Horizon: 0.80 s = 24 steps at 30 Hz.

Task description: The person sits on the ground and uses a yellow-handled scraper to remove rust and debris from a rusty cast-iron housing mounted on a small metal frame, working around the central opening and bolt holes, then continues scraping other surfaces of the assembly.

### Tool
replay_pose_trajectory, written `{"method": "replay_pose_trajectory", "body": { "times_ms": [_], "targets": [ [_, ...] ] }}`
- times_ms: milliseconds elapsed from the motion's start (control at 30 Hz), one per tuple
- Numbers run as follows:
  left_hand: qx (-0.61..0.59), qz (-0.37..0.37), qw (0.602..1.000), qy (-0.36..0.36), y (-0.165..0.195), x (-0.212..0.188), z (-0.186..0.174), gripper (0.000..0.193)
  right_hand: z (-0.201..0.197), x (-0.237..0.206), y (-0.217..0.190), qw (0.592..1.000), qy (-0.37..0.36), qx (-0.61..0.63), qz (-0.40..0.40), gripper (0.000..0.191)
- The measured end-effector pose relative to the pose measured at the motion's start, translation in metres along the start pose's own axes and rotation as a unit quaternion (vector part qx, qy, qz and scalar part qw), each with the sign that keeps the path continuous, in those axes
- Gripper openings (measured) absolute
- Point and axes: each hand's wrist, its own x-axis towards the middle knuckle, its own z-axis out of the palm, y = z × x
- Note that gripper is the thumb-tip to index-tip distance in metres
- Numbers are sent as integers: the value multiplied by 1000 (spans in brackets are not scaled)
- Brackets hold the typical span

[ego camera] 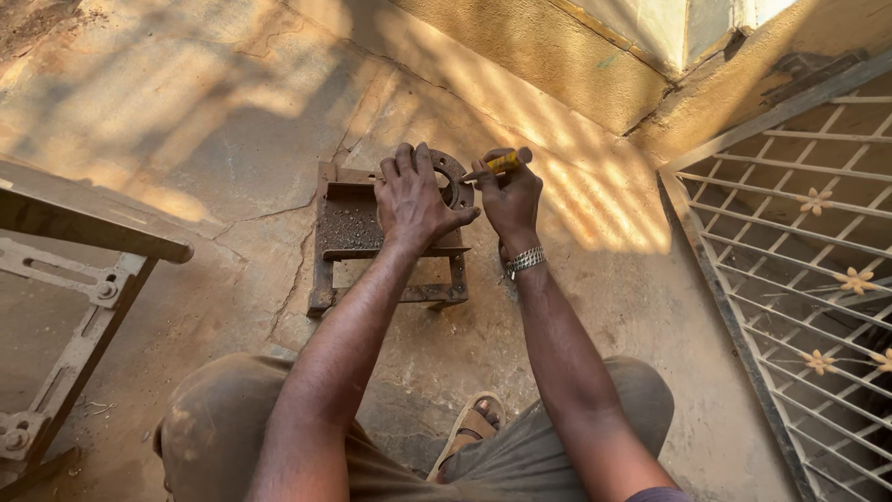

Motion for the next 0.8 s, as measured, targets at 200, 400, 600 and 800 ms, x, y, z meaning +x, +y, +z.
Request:
{"method": "replay_pose_trajectory", "body": {
  "times_ms": [200, 400, 600, 800],
  "targets": [
    [-8, 1, 1000, 21, -2, -3, -4, 135, -2, -2, 5, 991, 82, 79, -77, 22],
    [3, -14, 1000, -17, -1, -2, -5, 136, -6, -4, 11, 997, 62, 35, -34, 20],
    [-28, -19, 999, -26, -3, -3, -7, 137, -1, -6, 8, 996, 3, -78, 39, 19],
    [-10, -5, 1000, 6, -4, -3, -3, 136, -2, -5, -1, 997, -32, -53, 38, 18]
  ]
}}
